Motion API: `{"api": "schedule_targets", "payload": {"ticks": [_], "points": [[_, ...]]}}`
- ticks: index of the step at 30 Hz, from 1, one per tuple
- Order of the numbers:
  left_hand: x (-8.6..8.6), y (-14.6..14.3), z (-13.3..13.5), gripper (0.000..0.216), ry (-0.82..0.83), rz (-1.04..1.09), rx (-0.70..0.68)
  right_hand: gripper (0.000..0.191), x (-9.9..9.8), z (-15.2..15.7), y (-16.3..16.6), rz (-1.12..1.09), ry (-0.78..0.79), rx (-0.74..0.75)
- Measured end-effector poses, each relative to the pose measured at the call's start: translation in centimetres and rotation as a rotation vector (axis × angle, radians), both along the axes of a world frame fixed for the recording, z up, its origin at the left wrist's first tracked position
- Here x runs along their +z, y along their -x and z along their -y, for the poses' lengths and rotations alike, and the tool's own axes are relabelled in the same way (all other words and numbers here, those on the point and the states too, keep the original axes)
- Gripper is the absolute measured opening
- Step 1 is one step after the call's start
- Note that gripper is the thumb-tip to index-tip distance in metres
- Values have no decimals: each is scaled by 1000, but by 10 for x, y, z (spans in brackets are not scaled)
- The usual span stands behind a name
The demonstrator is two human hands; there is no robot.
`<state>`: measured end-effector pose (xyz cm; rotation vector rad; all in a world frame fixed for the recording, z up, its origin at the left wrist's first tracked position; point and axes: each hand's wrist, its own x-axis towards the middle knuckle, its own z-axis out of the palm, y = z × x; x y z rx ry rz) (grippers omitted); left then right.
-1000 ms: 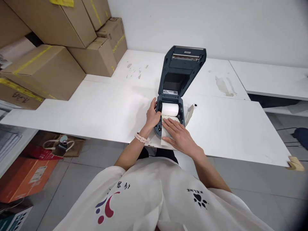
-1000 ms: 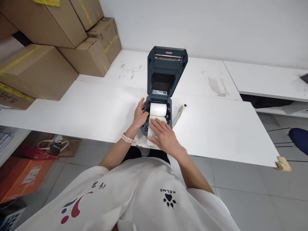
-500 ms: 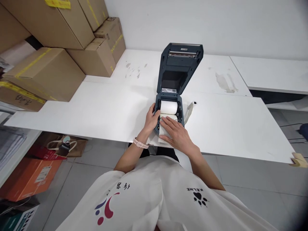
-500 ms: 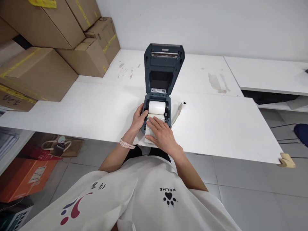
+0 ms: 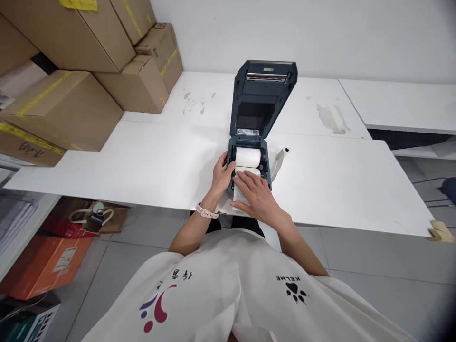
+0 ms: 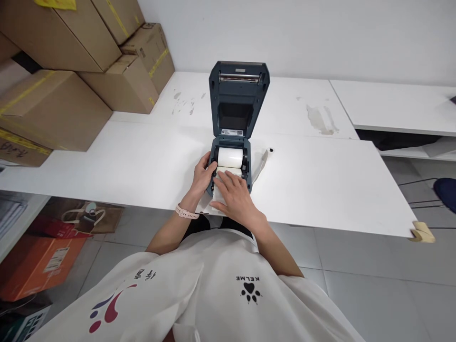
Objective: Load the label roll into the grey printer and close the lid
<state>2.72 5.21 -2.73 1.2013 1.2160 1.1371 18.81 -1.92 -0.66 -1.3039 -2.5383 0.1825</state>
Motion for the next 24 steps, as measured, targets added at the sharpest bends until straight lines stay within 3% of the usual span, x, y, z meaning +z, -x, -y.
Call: {"api": "schedule_targets", "payload": {"ticks": [6, 10, 12, 14, 16, 18, 20, 22, 24], "points": [[2, -1, -3, 58, -5, -1, 3, 71, -3, 6, 9, 0, 9, -45], [3, 1, 17, 63, 35, 19, -3, 70, 5, -3, -13, -132, 91, 73], [1, 4, 38, 69, 99, 33, -15, 66, 21, -29, -32, -307, 40, 89], [-2, 9, 59, 71, 144, 60, -32, 68, 44, -73, -50, -530, -97, -37], [-7, 14, 74, 70, 169, 74, -49, 76, 71, -129, -62, -731, -131, -141], [-14, 19, 80, 70, 159, 100, -53, 77, 96, -184, -66, -918, -27, -177], [-20, 24, 78, 74, 152, 144, -32, 78, 111, -218, -65, -1038, 139, -196], [-25, 29, 73, 79, 188, 185, 4, 79, 113, -222, -63, -1092, 188, -195], [-25, 34, 70, 83, 247, 217, 34, 77, 101, -195, -61, -1095, 126, -176]]}}
